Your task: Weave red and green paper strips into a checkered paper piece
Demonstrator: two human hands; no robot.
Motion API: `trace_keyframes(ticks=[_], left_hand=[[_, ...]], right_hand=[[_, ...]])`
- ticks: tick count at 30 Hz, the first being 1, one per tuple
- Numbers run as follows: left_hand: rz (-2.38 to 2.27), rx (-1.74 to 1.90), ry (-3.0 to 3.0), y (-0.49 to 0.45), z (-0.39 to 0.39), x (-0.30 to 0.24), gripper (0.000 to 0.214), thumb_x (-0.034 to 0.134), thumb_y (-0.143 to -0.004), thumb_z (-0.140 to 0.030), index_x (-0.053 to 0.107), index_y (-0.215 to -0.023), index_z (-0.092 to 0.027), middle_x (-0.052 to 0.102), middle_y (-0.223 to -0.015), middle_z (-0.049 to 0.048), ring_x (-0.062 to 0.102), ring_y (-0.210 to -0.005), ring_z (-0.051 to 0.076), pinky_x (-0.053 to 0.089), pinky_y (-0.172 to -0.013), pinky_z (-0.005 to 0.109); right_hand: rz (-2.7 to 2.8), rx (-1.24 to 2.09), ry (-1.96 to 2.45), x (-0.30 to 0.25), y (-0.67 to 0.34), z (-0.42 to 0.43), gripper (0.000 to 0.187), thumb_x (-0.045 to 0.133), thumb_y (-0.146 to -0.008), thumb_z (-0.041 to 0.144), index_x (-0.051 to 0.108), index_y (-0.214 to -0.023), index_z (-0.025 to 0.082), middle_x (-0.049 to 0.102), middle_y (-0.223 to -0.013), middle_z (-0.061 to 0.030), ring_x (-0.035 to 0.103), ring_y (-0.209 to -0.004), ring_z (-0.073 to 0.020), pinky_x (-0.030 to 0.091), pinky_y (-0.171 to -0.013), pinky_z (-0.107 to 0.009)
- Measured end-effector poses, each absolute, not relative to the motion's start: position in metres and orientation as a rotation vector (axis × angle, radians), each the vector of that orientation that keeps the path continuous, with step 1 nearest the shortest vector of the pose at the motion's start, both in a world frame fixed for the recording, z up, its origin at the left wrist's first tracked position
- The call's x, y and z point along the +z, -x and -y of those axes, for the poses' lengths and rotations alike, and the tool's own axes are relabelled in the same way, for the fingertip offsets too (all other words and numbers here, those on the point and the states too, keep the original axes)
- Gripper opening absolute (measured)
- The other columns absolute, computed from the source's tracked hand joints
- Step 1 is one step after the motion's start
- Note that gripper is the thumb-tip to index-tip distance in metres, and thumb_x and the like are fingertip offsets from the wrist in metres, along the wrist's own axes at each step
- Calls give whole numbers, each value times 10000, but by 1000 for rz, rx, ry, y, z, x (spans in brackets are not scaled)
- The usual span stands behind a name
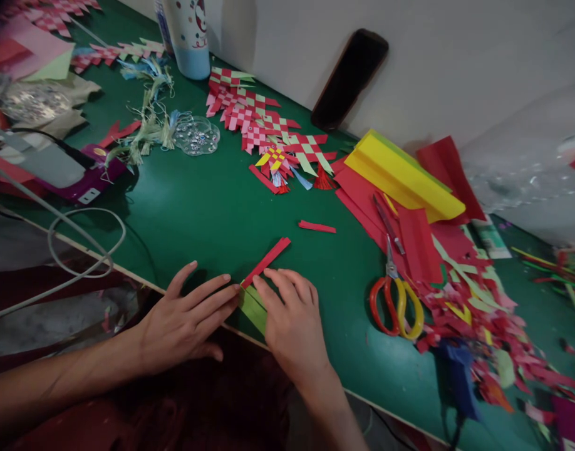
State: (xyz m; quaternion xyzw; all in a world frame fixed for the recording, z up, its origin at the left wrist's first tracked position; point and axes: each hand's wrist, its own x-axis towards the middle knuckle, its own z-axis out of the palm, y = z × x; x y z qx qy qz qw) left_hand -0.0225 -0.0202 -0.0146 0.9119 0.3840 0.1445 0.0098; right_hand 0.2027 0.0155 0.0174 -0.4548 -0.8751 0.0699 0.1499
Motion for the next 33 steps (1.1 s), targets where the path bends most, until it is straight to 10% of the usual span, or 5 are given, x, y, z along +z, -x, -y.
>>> trace_keyframes(ticks=[15, 33], left_hand=[[-1260, 514, -2764, 20, 18, -11, 729, 627, -756, -711, 581, -1267, -193, 587, -1313, 100, 438, -1313, 288, -48, -1197, 552], [-1242, 529, -2713, 21, 19, -10, 694, 687, -759, -641, 572, -1267, -183, 633, -1247, 67, 469, -1282, 252, -91, -1203, 515]], right_hand=[[2609, 263, 1208, 25, -189, -38, 522, 464, -812, 1, 674, -1191, 292, 604, -1285, -60, 466, -1192, -265, 415, -975, -479], [2493, 229, 1232, 19, -199, -54, 225, 544, -942, 242, 690, -1109, 205, 679, -1151, -91, 560, -1132, -248, 469, -959, -437]])
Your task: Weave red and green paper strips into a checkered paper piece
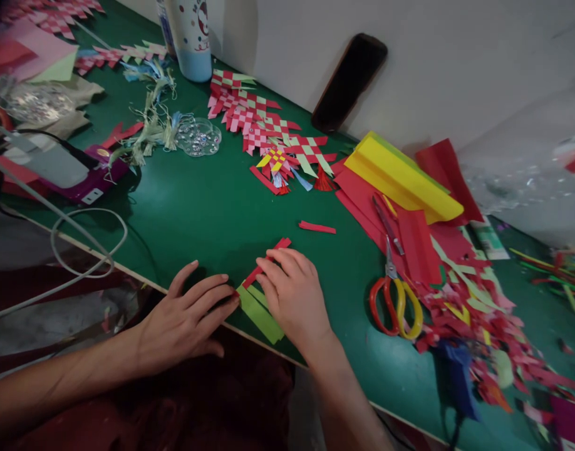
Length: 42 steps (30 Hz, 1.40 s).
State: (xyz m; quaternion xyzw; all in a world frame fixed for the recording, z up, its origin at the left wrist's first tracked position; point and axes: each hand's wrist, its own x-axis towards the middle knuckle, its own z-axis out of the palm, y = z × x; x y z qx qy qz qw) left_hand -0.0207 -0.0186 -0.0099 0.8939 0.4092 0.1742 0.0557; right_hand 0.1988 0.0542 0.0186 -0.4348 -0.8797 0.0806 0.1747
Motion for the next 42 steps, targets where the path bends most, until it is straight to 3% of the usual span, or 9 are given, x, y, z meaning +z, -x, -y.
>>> trace_keyframes(ticks=[9, 16, 25, 34, 42], left_hand=[[-1203, 523, -2748, 24, 21, -14, 571, 631, -866, -541, 546, -1310, -192, 631, -1283, 79, 497, -1264, 234, -68, -1205, 506], [-1293, 582, -2687, 22, 21, -8, 585, 762, -762, -500, 595, -1243, -212, 667, -1171, 49, 509, -1217, 257, 47, -1212, 463], [-1394, 608, -2563, 8, 26, 7, 469, 725, -820, -403, 590, -1235, -231, 655, -1171, 38, 492, -1205, 267, 201, -1152, 494], [-1382, 573, -2585, 9, 30, 0, 435, 717, -830, -360, 598, -1234, -252, 647, -1205, 35, 499, -1216, 256, 187, -1159, 492], [-1346, 489, -2744, 11, 21, 2, 568, 739, -800, -464, 574, -1286, -221, 686, -1149, 3, 524, -1178, 245, 25, -1213, 476]], right_hand=[[2446, 275, 1318, 10, -198, -56, 177, 593, -909, 239, 681, -1059, 203, 666, -1133, -86, 550, -1110, -254, 464, -945, -448], [2403, 301, 1329, 9, -197, -55, 159, 595, -913, 256, 689, -1036, 220, 669, -1124, -78, 553, -1105, -254, 458, -943, -445], [2415, 323, 1351, 11, -197, -54, 182, 573, -923, 269, 693, -1043, 205, 668, -1140, -91, 540, -1119, -264, 460, -944, -456], [2413, 311, 1353, 10, -197, -54, 172, 587, -918, 264, 691, -1048, 216, 670, -1147, -78, 540, -1120, -265, 463, -943, -446], [2422, 288, 1357, 12, -197, -53, 176, 599, -912, 270, 692, -1048, 207, 669, -1148, -78, 542, -1113, -263, 461, -947, -433]])
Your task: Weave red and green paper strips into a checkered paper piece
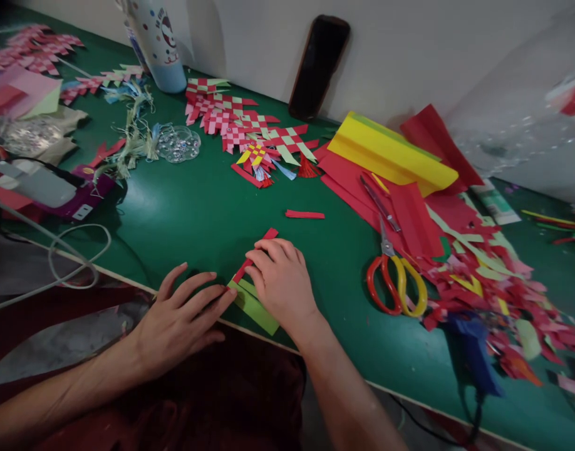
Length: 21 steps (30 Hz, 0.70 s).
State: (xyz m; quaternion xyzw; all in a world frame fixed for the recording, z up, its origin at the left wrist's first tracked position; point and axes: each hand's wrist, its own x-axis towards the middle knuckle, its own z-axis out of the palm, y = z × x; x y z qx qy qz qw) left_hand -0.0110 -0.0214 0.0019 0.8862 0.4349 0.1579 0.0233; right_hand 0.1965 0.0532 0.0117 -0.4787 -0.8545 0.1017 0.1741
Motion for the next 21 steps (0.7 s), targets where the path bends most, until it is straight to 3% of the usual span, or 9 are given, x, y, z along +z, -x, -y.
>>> trace_keyframes(ticks=[6, 13, 17, 21], left_hand=[[-1300, 454, -2808, 12, 16, 5, 585, 735, -763, -568, 618, -1219, -221, 684, -1144, 9, 517, -1208, 232, -45, -1222, 469], [-1152, 346, -2916, 19, 11, -2, 614, 636, -838, -591, 556, -1322, -223, 570, -1380, 38, 384, -1376, 245, -65, -1218, 505], [-1113, 365, -2910, 23, 10, -9, 663, 634, -827, -614, 528, -1350, -221, 557, -1403, 24, 367, -1393, 248, -74, -1217, 521], [-1090, 359, -2921, 26, 10, -12, 701, 644, -820, -612, 492, -1384, -225, 558, -1403, 33, 362, -1403, 246, -62, -1218, 530]], right_hand=[[2413, 305, 1344, 11, -197, -54, 182, 602, -910, 271, 688, -1060, 214, 671, -1145, -79, 546, -1117, -268, 471, -936, -446], [2215, 253, 1271, 19, -221, -44, 208, 529, -938, 191, 670, -1090, 174, 694, -1068, -92, 588, -1043, -224, 489, -930, -421], [2178, 267, 1343, 19, -232, -17, 184, 540, -928, 170, 678, -1048, 191, 711, -1000, -69, 605, -990, -210, 494, -893, -403], [2267, 237, 1394, 14, -235, 12, 214, 553, -929, 181, 672, -1106, 181, 703, -1064, -79, 576, -1023, -228, 479, -889, -416]])
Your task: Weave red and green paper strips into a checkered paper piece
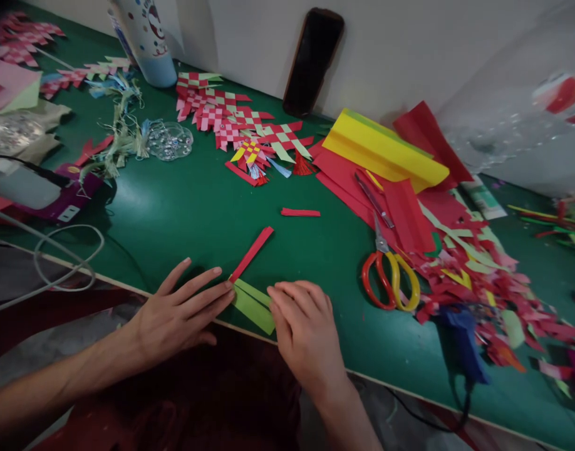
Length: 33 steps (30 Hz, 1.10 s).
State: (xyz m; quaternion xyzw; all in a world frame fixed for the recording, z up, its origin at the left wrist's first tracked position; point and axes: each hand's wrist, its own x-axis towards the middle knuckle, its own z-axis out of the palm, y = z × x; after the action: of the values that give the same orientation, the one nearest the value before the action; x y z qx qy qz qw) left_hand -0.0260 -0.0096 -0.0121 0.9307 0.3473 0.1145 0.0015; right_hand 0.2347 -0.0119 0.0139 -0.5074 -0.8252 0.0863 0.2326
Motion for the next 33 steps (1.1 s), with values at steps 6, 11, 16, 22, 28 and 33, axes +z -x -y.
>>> trace_keyframes(ticks=[6, 11, 16, 22, 28, 33], left_hand=[[-1073, 330, -2929, 27, 10, -14, 730, 650, -813, -613, 467, -1406, -229, 540, -1422, 49, 346, -1420, 251, -28, -1221, 547], [-1078, 332, -2929, 26, 11, -13, 731, 670, -803, -599, 475, -1399, -224, 535, -1426, 55, 339, -1424, 257, -37, -1217, 556], [-1069, 318, -2929, 26, 11, -11, 707, 661, -816, -592, 483, -1394, -225, 513, -1445, 69, 350, -1418, 269, -53, -1210, 557], [-1093, 344, -2898, 24, 11, -11, 736, 690, -790, -594, 488, -1386, -212, 537, -1424, 57, 380, -1397, 253, -81, -1211, 548], [-1101, 321, -2889, 22, 10, -6, 762, 709, -742, -633, 524, -1354, -218, 578, -1373, 67, 389, -1390, 283, -29, -1209, 578], [-1082, 333, -2894, 21, 9, -4, 734, 688, -767, -629, 533, -1342, -199, 574, -1377, 76, 409, -1374, 266, -81, -1207, 549]], right_hand=[[2329, 122, 1489, 10, -234, 33, 227, 539, -936, 190, 693, -1101, 206, 696, -1100, -78, 554, -1034, -249, 450, -874, -432], [2337, 71, 1441, 10, -236, 34, 225, 556, -923, 171, 698, -1095, 206, 700, -1087, -76, 561, -1011, -248, 438, -860, -431], [2365, 69, 1408, 10, -238, 35, 235, 586, -899, 141, 692, -1103, 189, 698, -1093, -85, 564, -1013, -255, 434, -867, -433], [2356, 97, 1414, 9, -241, 37, 240, 580, -918, 190, 668, -1141, 200, 690, -1113, -83, 562, -1030, -255, 442, -875, -437], [2290, 140, 1417, 9, -237, 37, 304, 579, -910, 179, 642, -1205, 216, 700, -1115, -71, 581, -1043, -242, 472, -908, -436], [2392, 120, 1348, 12, -227, 37, 336, 572, -910, 194, 632, -1241, 208, 699, -1186, -71, 569, -1140, -255, 484, -936, -443]])
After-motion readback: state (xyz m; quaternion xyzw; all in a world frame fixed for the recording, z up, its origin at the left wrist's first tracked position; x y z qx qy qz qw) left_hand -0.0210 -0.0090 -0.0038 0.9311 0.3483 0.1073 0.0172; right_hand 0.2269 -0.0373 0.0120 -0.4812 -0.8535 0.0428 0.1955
